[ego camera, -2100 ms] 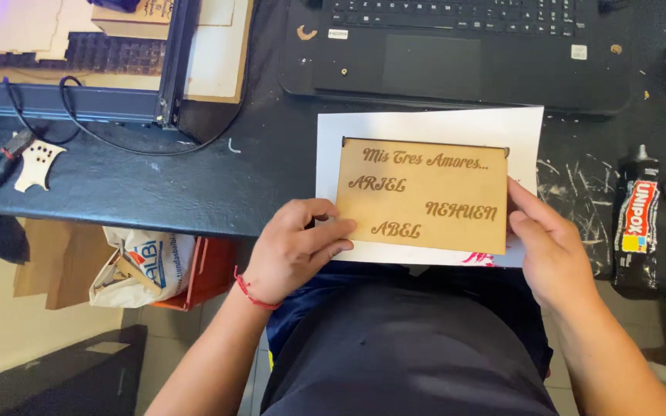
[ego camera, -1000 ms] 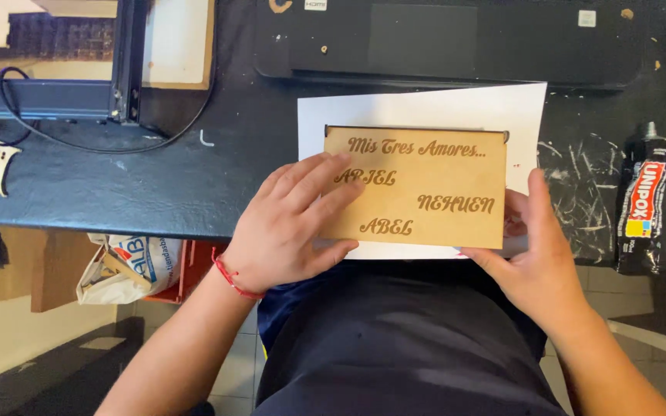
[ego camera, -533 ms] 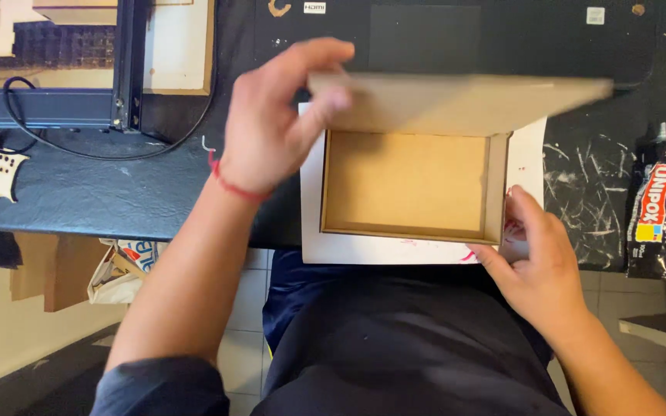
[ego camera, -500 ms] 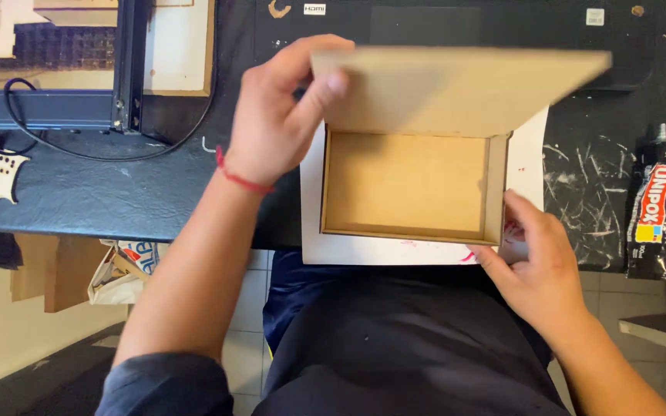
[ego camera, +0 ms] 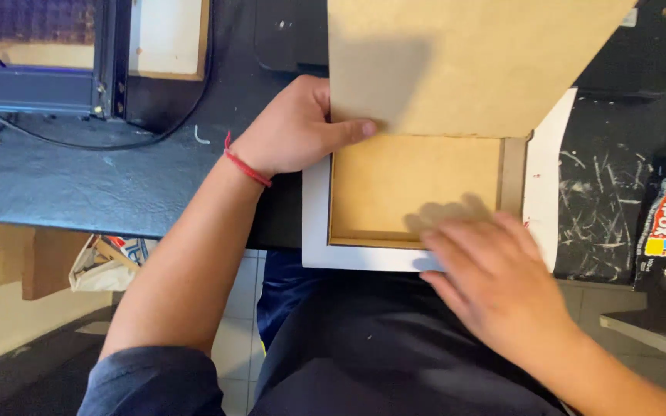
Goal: Assembling a laser-cut wooden box by applying glue to the joints and fitting the panels together.
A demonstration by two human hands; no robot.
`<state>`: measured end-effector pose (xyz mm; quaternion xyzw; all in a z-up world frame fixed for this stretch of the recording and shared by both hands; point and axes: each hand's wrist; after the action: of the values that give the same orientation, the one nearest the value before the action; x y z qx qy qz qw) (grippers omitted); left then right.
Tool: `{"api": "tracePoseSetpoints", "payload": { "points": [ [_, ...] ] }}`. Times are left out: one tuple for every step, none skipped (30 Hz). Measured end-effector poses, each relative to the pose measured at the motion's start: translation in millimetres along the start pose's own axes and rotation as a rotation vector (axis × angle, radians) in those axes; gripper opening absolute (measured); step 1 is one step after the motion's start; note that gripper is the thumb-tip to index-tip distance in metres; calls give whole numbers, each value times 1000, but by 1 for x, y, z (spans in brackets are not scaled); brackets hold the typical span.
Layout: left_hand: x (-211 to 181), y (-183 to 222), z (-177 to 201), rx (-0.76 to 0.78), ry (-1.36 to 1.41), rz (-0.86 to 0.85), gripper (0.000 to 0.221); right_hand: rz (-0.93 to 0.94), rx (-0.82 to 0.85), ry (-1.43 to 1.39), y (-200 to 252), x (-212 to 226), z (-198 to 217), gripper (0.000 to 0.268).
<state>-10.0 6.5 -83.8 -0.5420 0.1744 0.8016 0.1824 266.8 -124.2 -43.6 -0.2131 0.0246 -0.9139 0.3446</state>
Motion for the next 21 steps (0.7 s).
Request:
{"api": "tracePoseSetpoints", "payload": {
  "points": [
    [-2, -3, 2, 48, -87, -9, 17, 58, 70, 6, -11, 11, 0, 45],
    [-6, -2, 3, 50, -80, -8, 17, 55, 77, 5, -13, 8, -9, 45],
    [-10, -3, 4, 75, -151, 45, 20, 29, 174, 48, -17, 5, -18, 44],
    [-15, -4, 6, 100, -222, 97, 23, 3, 271, 91, -20, 2, -26, 45],
    [-11, -5, 6, 99, -220, 94, 23, 2, 273, 95, -19, 2, -28, 45],
    [-8, -7, 6, 113, -282, 70, 29, -34, 356, 100, -18, 1, -31, 26],
    [-3, -8, 6, 127, -343, 51, 35, -68, 443, 102, -17, 0, -33, 8],
    [-1, -10, 8, 125, -339, 54, 35, -66, 448, 102, -19, -1, -34, 8],
    [2, -11, 8, 144, -385, -27, 37, -105, 501, 104, -18, -2, -34, 9],
    [4, -12, 8, 164, -430, -107, 41, -145, 553, 107, -18, -2, -34, 12],
    [5, -12, 8, 170, -425, -103, 41, -149, 560, 101, -19, 0, -33, 12],
    [5, -11, 9, 177, -430, -107, 41, -175, 579, 89, -20, 2, -32, 11],
    [4, -15, 10, 180, -442, -121, 42, -201, 589, 86, -23, 1, -29, 10],
    [4, -14, 11, 183, -442, -127, 42, -206, 587, 88, -23, 1, -31, 10],
    [3, -14, 11, 186, -410, -130, 42, -165, 541, 86, -21, 0, -31, 9],
    [2, -14, 11, 189, -378, -134, 42, -124, 496, 84, -20, -1, -32, 9],
    [1, -14, 10, 188, -376, -137, 42, -126, 496, 87, -21, -1, -31, 9],
    [1, -14, 10, 178, -363, -129, 42, -121, 482, 84, -21, -1, -31, 7],
    [2, -11, 8, 166, -347, -115, 42, -112, 472, 77, -21, 0, -31, 5],
    [-3, -11, 9, 165, -343, -113, 42, -111, 476, 77, -21, -1, -30, 5],
    [-7, -9, 9, 157, -290, -68, 41, -126, 478, 55, -21, -1, -30, 6]
  ]
}}
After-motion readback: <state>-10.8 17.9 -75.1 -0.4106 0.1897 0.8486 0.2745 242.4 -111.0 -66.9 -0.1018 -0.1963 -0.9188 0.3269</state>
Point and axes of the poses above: each hand's wrist, its own y-axis away from the middle knuckle, its own z-axis out of the back of the hand, x = y × z, and after that the axes turned 11 degrees about -y, right-handed
